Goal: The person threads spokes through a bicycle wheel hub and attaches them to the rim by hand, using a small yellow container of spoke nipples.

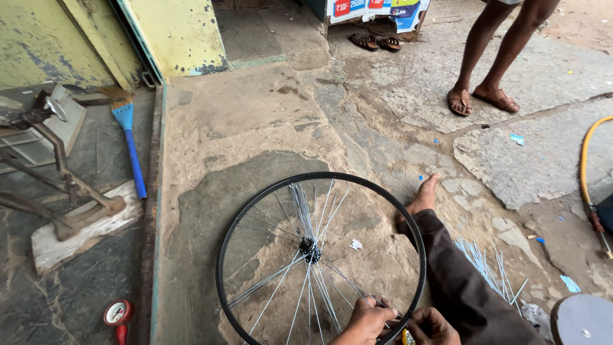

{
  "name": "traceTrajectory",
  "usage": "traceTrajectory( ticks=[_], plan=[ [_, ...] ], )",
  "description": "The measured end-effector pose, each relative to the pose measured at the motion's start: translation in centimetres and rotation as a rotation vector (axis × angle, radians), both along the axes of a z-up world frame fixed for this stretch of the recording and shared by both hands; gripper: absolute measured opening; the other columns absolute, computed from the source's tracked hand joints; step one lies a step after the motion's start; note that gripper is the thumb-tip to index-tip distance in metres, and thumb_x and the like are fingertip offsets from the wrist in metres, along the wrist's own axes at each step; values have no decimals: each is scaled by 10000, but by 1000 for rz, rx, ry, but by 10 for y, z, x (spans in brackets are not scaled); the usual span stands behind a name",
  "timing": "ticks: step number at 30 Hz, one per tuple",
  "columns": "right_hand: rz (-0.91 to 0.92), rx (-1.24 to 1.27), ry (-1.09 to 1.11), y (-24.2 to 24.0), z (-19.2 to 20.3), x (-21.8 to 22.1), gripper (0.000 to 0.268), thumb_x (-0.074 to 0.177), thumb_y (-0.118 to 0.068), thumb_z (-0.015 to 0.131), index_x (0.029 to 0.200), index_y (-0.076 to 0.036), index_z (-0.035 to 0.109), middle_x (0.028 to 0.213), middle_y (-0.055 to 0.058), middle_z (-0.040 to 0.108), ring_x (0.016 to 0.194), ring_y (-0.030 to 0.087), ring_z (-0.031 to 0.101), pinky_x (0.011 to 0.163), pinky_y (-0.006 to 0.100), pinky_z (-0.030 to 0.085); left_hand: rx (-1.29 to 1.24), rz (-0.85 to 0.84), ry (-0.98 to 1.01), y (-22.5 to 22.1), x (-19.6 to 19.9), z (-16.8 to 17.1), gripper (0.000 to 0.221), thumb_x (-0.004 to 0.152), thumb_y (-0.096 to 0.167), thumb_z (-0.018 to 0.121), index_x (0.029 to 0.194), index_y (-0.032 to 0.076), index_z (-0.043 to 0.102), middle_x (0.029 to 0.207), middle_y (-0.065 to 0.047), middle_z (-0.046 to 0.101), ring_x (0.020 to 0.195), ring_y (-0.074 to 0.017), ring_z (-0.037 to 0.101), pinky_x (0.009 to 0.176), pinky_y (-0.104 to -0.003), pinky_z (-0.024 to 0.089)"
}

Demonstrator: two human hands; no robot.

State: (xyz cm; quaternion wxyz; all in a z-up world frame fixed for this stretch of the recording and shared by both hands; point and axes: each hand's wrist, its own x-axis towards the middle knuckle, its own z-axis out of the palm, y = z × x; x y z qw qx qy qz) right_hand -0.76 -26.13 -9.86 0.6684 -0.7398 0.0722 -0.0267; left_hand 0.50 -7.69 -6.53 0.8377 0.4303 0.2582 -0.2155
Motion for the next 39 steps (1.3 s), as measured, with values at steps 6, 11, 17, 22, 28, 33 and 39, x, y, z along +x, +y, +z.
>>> traceTrajectory(
  ticks=[6, 11, 17, 22, 28, 33, 39],
  plan=[
    [90, 29, 140, 1, 23, 1, 72, 805, 108, 738, 839, 88, 678, 712, 152, 756, 672, 207, 763, 658, 333, 634, -52, -41, 28, 3, 2, 1, 250, 863, -52, 738, 1030, 2, 561, 895, -147, 673, 694, -238, 731, 543, -378, 650],
    [66, -195, 138, -4, 18, 7, 204, 773, 51, 820, 911, 41, 671, 745, 121, 751, 745, 180, 741, 712, 314, 609, -69, -28, 32, 8, 1, 17, 265, 864, -94, 727, 1066, -18, 574, 915, -169, 692, 725, -238, 765, 584, -381, 679],
    [183, -15, 294, -17, -8, 11, 92, 832, 5, 758, 889, 76, 773, 773, 152, 803, 748, 209, 760, 709, 348, 627, -93, -50, 45, 7, -3, 17, 294, 855, -76, 722, 1051, 25, 527, 871, -194, 670, 659, -291, 730, 508, -429, 623],
    [198, -4, 276, -11, -8, 6, 111, 835, -6, 774, 916, 59, 735, 772, 156, 799, 748, 195, 751, 730, 334, 616, -97, -18, -5, 2, -1, -3, 295, 863, -89, 751, 1056, -4, 545, 876, -173, 677, 636, -277, 724, 503, -432, 634],
    [162, -96, 294, -11, 3, 4, 129, 835, -17, 795, 931, 50, 740, 793, 130, 796, 773, 164, 732, 771, 311, 592, -128, -15, 36, 5, -2, -1, 277, 849, -97, 722, 1037, 11, 549, 850, -208, 697, 623, -291, 723, 499, -434, 617],
    [269, -105, 235, -19, -4, 8, 112, 835, -35, 782, 895, 60, 791, 787, 112, 811, 768, 151, 741, 765, 293, 593, -58, -41, 6, 6, -5, 7, 257, 855, -93, 726, 1024, -5, 553, 857, -198, 686, 654, -289, 741, 541, -433, 642],
    [230, -5, 266, -17, -9, 10, 105, 842, -20, 773, 910, 51, 736, 756, 137, 796, 728, 173, 750, 717, 320, 612, -40, -63, 7, 3, 0, -15, 270, 851, -55, 749, 1034, 5, 560, 840, -166, 680, 651, -289, 729, 535, -422, 618]
  ],
)
